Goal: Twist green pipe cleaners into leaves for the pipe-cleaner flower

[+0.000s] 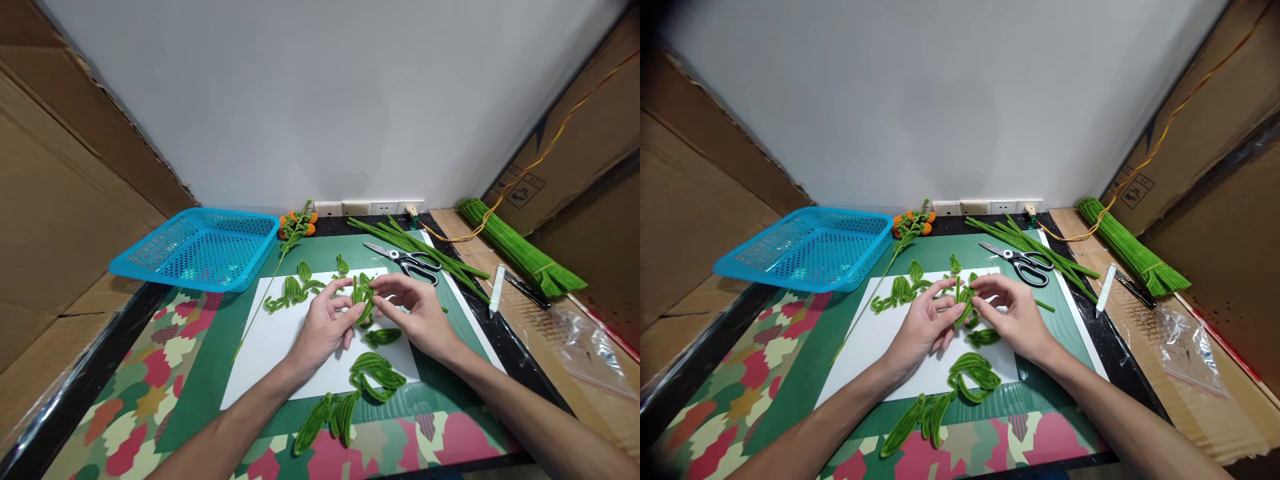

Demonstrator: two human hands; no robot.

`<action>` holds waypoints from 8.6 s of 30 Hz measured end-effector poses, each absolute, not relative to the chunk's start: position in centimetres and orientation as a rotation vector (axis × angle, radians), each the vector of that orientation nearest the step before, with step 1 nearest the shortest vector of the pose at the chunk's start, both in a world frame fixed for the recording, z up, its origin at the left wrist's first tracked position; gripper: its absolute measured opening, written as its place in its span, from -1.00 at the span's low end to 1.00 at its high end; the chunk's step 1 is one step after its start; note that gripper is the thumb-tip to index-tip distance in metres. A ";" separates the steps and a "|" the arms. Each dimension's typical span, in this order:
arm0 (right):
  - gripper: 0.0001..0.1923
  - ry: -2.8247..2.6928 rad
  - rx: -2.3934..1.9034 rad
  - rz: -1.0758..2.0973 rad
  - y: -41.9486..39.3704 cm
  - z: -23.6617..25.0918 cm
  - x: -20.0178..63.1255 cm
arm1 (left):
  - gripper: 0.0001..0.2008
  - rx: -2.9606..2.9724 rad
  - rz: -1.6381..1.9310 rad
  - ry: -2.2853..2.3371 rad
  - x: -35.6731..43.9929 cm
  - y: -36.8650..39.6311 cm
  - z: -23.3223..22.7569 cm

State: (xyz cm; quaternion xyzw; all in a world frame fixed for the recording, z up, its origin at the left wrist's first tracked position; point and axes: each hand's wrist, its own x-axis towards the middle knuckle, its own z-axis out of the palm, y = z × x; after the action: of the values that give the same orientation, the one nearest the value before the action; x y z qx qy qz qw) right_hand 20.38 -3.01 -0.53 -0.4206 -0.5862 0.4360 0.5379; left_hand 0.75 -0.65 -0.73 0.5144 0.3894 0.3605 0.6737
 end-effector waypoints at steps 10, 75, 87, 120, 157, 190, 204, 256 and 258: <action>-0.55 -1.778 -0.919 0.718 -2.6 -0.5 22.1 | -0.60 1.180 0.536 0.751 0.4 -0.8 -0.1; -0.84 -1.943 -0.827 0.626 -3.2 0.0 22.1 | -0.62 1.030 0.482 0.709 0.0 -1.0 0.4; -0.82 -1.952 -0.767 0.572 -3.5 -0.3 22.1 | -0.66 1.048 0.461 0.659 -0.1 -1.0 0.6; -0.81 -2.070 -0.919 0.256 -3.3 -1.0 22.2 | -0.70 1.013 0.549 0.650 0.2 -0.9 0.2; -0.88 -2.093 -0.849 0.011 -3.9 -1.5 22.0 | -0.73 1.014 0.624 0.749 0.6 -1.6 0.2; -0.50 -2.303 -0.643 -0.233 -3.2 -1.1 24.1 | -0.61 1.053 0.520 0.775 0.0 -0.9 0.5; -0.66 -2.304 -0.688 -0.276 -3.1 -1.8 23.4 | -0.65 1.154 0.555 0.735 -0.3 -0.8 0.0; -0.52 -2.171 -0.846 0.116 -3.0 -3.0 20.1 | -0.59 1.141 0.574 0.765 0.0 -1.9 0.5; -0.53 -2.155 -0.837 0.204 -3.0 -2.9 20.1 | -0.59 1.166 0.581 0.780 0.0 -2.0 0.5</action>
State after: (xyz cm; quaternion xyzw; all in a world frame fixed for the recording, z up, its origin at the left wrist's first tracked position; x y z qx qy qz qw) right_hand 20.14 -3.02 -2.88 -0.3309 -0.8513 0.0806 0.3991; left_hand -0.05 -1.98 0.53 0.5287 0.3537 0.2633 0.7253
